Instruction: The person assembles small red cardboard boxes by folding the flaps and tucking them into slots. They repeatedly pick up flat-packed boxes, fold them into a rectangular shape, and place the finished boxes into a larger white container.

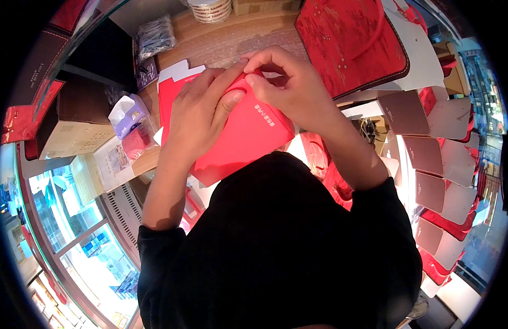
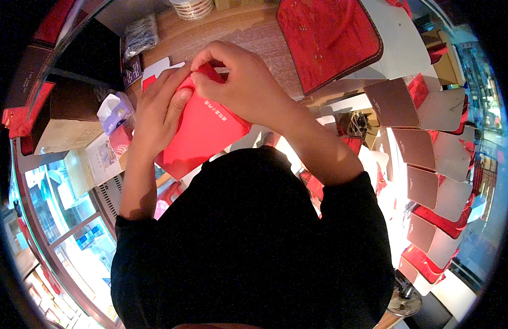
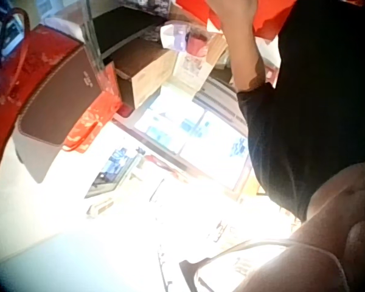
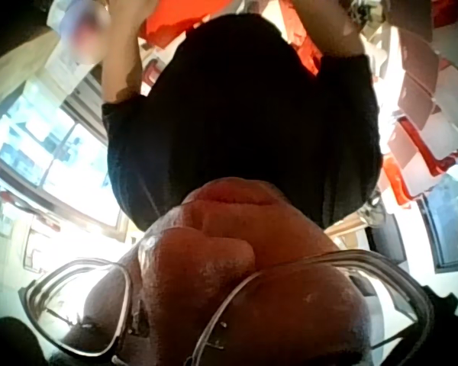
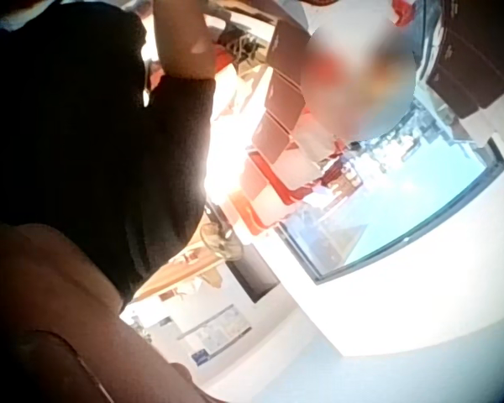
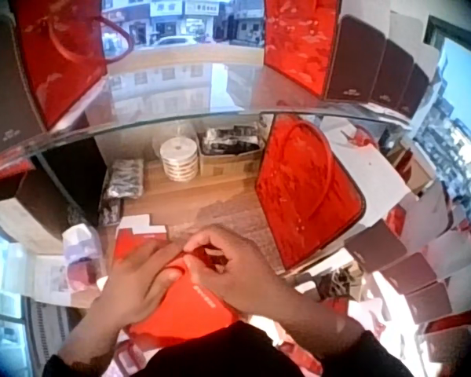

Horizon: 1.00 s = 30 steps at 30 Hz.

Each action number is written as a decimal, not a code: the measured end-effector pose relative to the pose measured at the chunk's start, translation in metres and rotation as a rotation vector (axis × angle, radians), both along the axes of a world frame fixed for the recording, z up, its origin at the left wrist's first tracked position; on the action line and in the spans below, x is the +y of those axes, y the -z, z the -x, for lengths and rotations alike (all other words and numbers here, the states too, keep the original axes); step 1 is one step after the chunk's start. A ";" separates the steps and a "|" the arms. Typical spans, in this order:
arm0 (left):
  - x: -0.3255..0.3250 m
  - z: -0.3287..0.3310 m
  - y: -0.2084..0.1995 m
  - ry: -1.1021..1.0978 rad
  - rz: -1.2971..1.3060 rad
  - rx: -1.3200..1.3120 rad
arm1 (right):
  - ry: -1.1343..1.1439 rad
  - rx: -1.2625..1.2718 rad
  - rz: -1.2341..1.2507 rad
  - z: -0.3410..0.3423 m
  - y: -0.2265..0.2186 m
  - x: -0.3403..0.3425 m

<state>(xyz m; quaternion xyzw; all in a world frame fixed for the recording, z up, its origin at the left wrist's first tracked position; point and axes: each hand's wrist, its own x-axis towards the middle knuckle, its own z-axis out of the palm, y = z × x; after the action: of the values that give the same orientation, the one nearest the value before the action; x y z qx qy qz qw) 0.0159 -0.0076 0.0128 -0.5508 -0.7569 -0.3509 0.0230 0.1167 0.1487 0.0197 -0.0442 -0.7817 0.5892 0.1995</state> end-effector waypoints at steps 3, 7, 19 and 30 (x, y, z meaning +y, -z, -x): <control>-0.002 0.000 0.000 -0.004 0.023 0.033 | 0.011 0.123 -0.216 -0.002 0.000 0.002; -0.004 0.002 0.003 -0.031 0.033 0.070 | -0.015 0.180 -0.306 -0.003 0.011 -0.001; -0.002 0.010 0.008 -0.177 -0.237 -0.224 | -0.100 0.027 -0.348 -0.022 0.006 0.001; -0.002 0.019 0.000 0.107 -0.393 -0.400 | -0.153 0.246 -0.245 -0.010 -0.003 0.034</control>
<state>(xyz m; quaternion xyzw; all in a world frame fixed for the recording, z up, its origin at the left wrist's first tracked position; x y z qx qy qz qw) -0.0029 -0.0092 0.0128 -0.4949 -0.6338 -0.5932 -0.0388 0.1267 0.1824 0.0227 0.1124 -0.8185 0.5038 0.2520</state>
